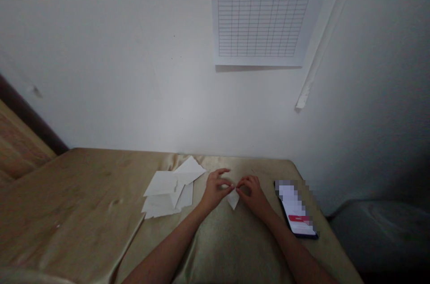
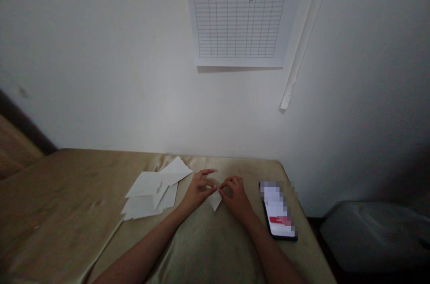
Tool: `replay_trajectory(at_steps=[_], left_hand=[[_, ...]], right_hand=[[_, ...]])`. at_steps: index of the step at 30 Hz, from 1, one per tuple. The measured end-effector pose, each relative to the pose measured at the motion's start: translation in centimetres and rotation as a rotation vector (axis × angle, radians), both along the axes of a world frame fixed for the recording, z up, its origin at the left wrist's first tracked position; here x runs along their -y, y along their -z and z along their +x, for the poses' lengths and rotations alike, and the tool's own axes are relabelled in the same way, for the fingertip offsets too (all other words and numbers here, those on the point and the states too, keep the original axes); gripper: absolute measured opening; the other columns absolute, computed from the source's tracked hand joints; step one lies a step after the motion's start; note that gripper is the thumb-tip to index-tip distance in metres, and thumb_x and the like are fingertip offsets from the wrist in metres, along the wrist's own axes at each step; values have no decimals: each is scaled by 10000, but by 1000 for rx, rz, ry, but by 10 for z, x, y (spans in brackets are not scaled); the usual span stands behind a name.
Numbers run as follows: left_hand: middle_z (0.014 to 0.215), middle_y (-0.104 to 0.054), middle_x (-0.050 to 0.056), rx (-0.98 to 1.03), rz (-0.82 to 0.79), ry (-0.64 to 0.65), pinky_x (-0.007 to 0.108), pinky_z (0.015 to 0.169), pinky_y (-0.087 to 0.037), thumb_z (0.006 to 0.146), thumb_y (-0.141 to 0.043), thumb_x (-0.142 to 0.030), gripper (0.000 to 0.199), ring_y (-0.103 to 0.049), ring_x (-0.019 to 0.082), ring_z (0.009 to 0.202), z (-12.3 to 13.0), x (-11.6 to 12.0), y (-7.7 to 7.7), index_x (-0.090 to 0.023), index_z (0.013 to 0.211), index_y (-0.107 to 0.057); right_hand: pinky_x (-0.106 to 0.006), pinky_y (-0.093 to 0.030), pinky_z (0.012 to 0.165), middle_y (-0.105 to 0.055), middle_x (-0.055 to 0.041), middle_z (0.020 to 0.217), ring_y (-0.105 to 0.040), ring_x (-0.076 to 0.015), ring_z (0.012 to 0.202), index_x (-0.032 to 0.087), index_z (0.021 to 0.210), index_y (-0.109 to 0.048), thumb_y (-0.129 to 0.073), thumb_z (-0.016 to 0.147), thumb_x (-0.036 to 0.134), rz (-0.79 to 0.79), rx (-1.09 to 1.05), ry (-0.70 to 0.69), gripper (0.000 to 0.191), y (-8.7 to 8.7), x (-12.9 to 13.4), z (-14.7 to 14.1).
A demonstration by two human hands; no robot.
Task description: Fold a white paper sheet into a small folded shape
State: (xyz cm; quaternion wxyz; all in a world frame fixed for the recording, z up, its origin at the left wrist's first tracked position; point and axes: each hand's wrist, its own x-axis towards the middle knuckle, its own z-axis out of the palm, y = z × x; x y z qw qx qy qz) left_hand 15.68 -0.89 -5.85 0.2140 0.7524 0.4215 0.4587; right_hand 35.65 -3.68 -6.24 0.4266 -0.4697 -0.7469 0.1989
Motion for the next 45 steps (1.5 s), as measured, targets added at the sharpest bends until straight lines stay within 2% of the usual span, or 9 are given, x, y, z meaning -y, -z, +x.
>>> replay_trajectory(at_steps=[8,16,25,32,41,45], left_hand=[[1256,-651,64,7,-15,0,458,1054,-446,720,-840,-246,63,-578,264,1191,6,4,0,-261,699,-782],[1253,-642,66,107,-59,-38,445,1072,-430,760,-801,-271,45,-561,251,1200,-1,2,-4,-243,743,-770],[1280,-629,56,2,-43,-30,459,1075,-423,748,-811,-264,66,-552,259,1217,-1,4,-6,-274,807,-782],[1293,-646,24,-133,-39,-8,476,1086,-384,712,-846,-256,113,-556,272,1225,4,3,-1,-315,796,-799],[1306,-654,17,-177,-47,-21,507,1104,-351,716,-833,-211,116,-543,276,1247,4,4,-7,-302,775,-789],[1298,-657,28,-158,-43,-23,501,1085,-373,730,-822,-218,103,-553,275,1228,2,4,-8,-294,791,-788]], right_hand=[[-412,-412,999,-606,-50,1024,-505,-235,1085,249,870,-673,-661,870,249,65,-1,-8,12,1,-1,-2],[-408,-403,999,-597,-47,998,-493,-232,1078,240,842,-672,-657,841,174,18,68,14,68,-5,0,0],[-426,-404,1016,-592,-50,1014,-490,-238,1098,246,851,-691,-661,846,211,-36,78,15,47,-4,0,0],[-421,-405,1012,-595,-55,1037,-496,-234,1095,249,869,-705,-669,865,249,0,68,-9,36,-1,0,-1],[-426,-399,1021,-597,-53,1039,-484,-239,1109,250,843,-698,-666,843,198,-30,93,-9,61,-1,0,-1],[-421,-396,1023,-595,-54,1041,-480,-238,1113,246,835,-694,-662,839,193,-28,89,-6,62,-2,0,-1]])
